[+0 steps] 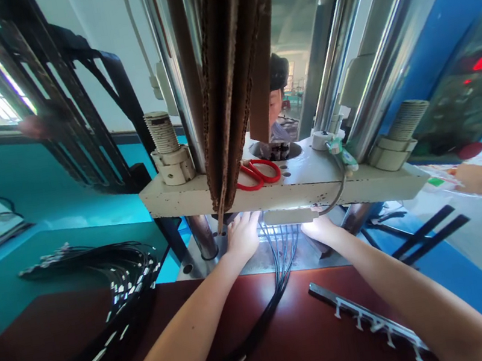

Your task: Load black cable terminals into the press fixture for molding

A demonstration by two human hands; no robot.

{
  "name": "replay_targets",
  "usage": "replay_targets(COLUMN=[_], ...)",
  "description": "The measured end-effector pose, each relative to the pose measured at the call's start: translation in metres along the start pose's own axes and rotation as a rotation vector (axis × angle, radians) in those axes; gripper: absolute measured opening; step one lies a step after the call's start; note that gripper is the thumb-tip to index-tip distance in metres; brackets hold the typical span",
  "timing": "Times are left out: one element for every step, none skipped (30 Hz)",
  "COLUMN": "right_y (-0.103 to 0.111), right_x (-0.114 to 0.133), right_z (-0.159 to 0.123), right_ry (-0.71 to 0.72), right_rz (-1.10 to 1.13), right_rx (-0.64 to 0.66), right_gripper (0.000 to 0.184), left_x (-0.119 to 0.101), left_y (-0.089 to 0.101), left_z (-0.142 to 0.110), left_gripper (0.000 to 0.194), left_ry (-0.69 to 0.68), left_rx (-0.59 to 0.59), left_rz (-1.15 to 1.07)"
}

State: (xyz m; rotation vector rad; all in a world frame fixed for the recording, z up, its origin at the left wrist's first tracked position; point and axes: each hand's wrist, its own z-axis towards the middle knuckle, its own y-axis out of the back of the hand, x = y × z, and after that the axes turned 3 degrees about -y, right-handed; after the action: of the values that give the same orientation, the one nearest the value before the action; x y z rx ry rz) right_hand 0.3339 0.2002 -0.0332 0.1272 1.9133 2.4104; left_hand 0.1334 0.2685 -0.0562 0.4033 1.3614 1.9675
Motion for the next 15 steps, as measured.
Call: replay_targets(right_y=[0.0,-0.001,-0.002,-0.003,-0.003,-0.004,-0.004,-0.003,-0.003,-0.002,-0.001,0.0,0.001,0.001,0.001], right_x=[-0.005,-0.009,-0.012,-0.014,-0.015,-0.015,-0.014,-0.012,-0.01,-0.008,-0.006,-0.005,-0.004,-0.003,-0.003], right_z=[-0.002,-0.004,-0.006,-0.007,-0.008,-0.008,-0.008,-0.007,-0.007,-0.006,-0.006,-0.006,-0.005,-0.006,-0.006], right_ry=[-0.007,-0.011,-0.013,-0.012,-0.011,-0.01,-0.009,-0.009,-0.007,-0.004,-0.001,0.002,0.002,-0.002,-0.01], right_rz=[-0.005,-0.011,-0.018,-0.025,-0.033,-0.041,-0.05,-0.059,-0.067,-0.074,-0.079,-0.083,-0.085,-0.085,-0.083], right_rx=[0.004,0.008,0.012,0.016,0.019,0.023,0.026,0.03,0.034,0.038,0.042,0.046,0.051,0.056,0.06], right_gripper=[0.034,0.036,0.037,0.038,0.038,0.036,0.034,0.032,0.031,0.03,0.03,0.031,0.031,0.032,0.034], left_x=[-0.002,-0.005,-0.008,-0.013,-0.017,-0.022,-0.026,-0.029,-0.031,-0.032,-0.032,-0.032,-0.032,-0.032,-0.032], left_y=[0.001,0.003,0.004,0.006,0.007,0.007,0.007,0.007,0.007,0.006,0.006,0.005,0.005,0.005,0.005], left_z=[0.0,0.0,0.001,0.002,0.003,0.004,0.005,0.006,0.007,0.008,0.009,0.009,0.009,0.009,0.01], left_gripper=[0.04,0.036,0.033,0.032,0.032,0.032,0.033,0.033,0.034,0.036,0.038,0.039,0.04,0.041,0.041], left_ry=[-0.016,-0.041,-0.07,-0.101,-0.124,-0.137,-0.136,-0.126,-0.114,-0.103,-0.095,-0.09,-0.085,-0.083,-0.079], left_rx=[-0.016,-0.031,-0.039,-0.037,-0.027,-0.011,0.003,0.014,0.02,0.025,0.029,0.036,0.045,0.057,0.068], left_rz=[-0.032,-0.064,-0.092,-0.115,-0.131,-0.142,-0.151,-0.159,-0.164,-0.168,-0.169,-0.167,-0.162,-0.154,-0.145])
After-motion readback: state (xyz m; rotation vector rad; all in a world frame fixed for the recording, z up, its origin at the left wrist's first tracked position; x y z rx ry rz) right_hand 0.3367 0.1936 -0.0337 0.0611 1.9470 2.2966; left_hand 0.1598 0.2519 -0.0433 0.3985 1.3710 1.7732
